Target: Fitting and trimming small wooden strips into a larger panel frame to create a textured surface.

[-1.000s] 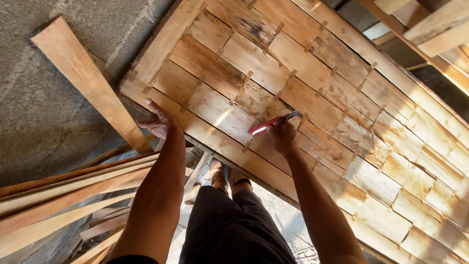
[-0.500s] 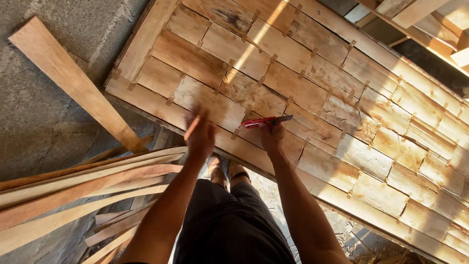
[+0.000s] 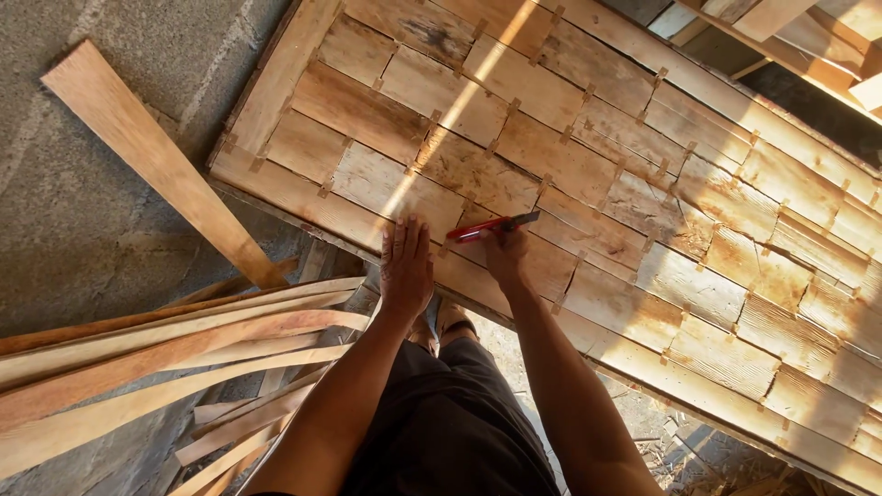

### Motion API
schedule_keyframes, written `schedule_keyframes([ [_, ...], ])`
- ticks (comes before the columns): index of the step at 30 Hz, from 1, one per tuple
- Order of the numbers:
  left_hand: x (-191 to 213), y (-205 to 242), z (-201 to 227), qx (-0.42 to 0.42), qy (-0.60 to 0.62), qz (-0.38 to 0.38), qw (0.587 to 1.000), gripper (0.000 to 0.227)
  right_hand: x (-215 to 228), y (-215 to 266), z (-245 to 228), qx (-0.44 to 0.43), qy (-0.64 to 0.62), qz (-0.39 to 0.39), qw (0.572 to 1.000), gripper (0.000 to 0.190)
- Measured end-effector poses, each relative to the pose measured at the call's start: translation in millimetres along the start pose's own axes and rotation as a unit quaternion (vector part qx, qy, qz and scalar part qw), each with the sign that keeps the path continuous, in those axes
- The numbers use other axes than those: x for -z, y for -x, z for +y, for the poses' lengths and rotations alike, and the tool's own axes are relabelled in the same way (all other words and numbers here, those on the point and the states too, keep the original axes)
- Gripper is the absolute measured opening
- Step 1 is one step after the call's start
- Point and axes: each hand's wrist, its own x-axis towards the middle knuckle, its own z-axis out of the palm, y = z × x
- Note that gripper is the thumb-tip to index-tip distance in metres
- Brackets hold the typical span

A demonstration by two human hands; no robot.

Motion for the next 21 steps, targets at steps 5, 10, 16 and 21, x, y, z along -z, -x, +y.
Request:
schedule_keyframes([
  [5,-3,-1,-1,0.0,-0.006,-0.011,1.0,0.062,14,5,-48,0.017,0.038,-0.104,0.994,0.015],
  [10,-7,-1,-1,-0.001,-0.02,-0.025,0.999,0.062,32,-40,-43,-0.037,0.081,-0.028,0.996,0.015],
  [16,0,-1,1,-0.003,-0.018,-0.026,0.999,0.063,56,-26,-76,-0.046,0.062,-0.039,0.996,0.018],
  [21,4,-9,22,-0.001,0.018,-0.006,1.0,0.068,101,35,-50,-0.047,-0.193,0.008,0.98,0.024],
])
